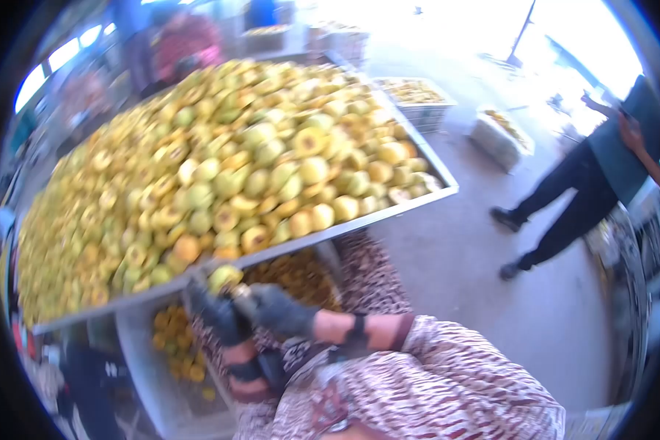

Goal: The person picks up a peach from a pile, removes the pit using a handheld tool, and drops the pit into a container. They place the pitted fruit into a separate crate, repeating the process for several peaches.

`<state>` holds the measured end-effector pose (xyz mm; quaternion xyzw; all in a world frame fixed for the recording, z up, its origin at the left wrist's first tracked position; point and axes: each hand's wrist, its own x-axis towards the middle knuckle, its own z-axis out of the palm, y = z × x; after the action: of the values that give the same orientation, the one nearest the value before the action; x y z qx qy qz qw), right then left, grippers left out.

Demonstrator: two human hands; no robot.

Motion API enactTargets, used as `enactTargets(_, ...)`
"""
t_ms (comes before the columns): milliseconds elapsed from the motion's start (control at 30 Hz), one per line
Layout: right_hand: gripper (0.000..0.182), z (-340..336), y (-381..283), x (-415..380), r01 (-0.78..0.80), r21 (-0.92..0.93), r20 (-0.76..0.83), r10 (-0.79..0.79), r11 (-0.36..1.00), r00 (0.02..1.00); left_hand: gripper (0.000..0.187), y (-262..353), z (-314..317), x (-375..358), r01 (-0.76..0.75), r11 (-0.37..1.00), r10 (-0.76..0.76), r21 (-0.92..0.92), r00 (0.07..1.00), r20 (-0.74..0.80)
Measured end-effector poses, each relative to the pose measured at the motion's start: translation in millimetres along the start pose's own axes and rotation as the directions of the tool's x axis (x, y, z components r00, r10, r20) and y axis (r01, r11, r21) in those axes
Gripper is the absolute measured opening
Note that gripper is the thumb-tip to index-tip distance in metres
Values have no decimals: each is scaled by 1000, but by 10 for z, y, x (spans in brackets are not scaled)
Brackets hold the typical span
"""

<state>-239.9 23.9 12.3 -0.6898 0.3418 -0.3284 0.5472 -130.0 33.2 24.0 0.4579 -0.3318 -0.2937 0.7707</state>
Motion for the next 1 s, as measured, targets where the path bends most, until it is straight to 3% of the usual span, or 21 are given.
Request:
enactTargets(33, 36, -8, -81, -33, -8, 20, -20, 9, 1000, 1000, 48, 32, 16, -14, 147, 964, -161, -221, 986, -49)
enactTargets(100, 36, -72, -68, -31, 18, 24, -39, -17, 1000, 999, 47, 156, 163, -63, 166, 945, -171, -281, 985, 7)
enactTargets(200, 33, -217, -32, 1, 119, -11, 129, -116, 993, 985, 37, 105, 129, -65, 144, 906, -135, -399, 990, 50)
enactTargets(367, 29, -308, -85, 18, 284, 60, 87, -288, 957, 954, 37, 343, 325, -105, 161, 904, -149, -395, 987, 60)
enactTargets(433, 28, -370, -163, 16, 277, 6, 134, -275, 961, 952, 38, 331, 280, -83, 113, 924, -66, -365, 988, 138)
enactTargets(500, 29, -253, -22, 19, 319, 94, 161, -331, 943, 930, 36, 342, 271, -75, 24, 970, -7, -241, 997, 72)
enactTargets(533, 30, -154, 17, 5, 221, 240, 124, -255, 945, 959, 35, 399, 310, -75, -197, 980, 197, -11, 976, 97)
enactTargets(567, 30, -110, -18, 22, 119, 379, 114, -174, 918, 978, 34, 427, 317, -58, -251, 966, 244, 60, 964, 104)
enactTargets(600, 30, -125, -39, 16, 99, 355, 120, -150, 930, 981, 33, 456, 323, -45, -303, 944, 289, 130, 951, 112)
enactTargets(633, 30, -176, -93, -14, 79, 334, 126, -128, 939, 984, 33, 451, 296, -27, -196, 980, 193, 32, 978, 76)
enactTargets(700, 28, -227, -95, -62, -78, 483, 245, -49, 872, 968, 33, 466, 272, 21, -189, 982, 189, -11, 974, 122)
enactTargets(767, 25, -310, -145, -75, -53, 456, 306, -100, 888, 947, 26, 608, 350, -20, -208, 977, 211, -39, 969, 131)
enactTargets(800, 25, -359, -260, -102, -52, 467, 337, -123, 883, 933, 22, 724, 329, -4, -374, 913, 327, 164, 911, 251)
enactTargets(833, 23, -425, -426, -154, -73, 406, 357, -84, 911, 930, 22, 817, 355, -7, -386, 903, 340, 188, 910, 237)
enactTargets(900, 22, -457, -502, -211, -110, 348, 407, -44, 931, 913, 21, 959, 430, -60, -545, 801, 460, 246, 824, 331)
enactTargets(967, 20, -420, -478, -243, -154, 475, 359, -31, 866, 933, 30, 1036, 416, -55, -497, 817, 406, 293, 856, 318)
enactTargets(1000, 21, -480, -483, -237, -177, 510, 446, -83, 842, 891, 33, 1001, 399, -60, -371, 922, 329, 106, 899, 289)
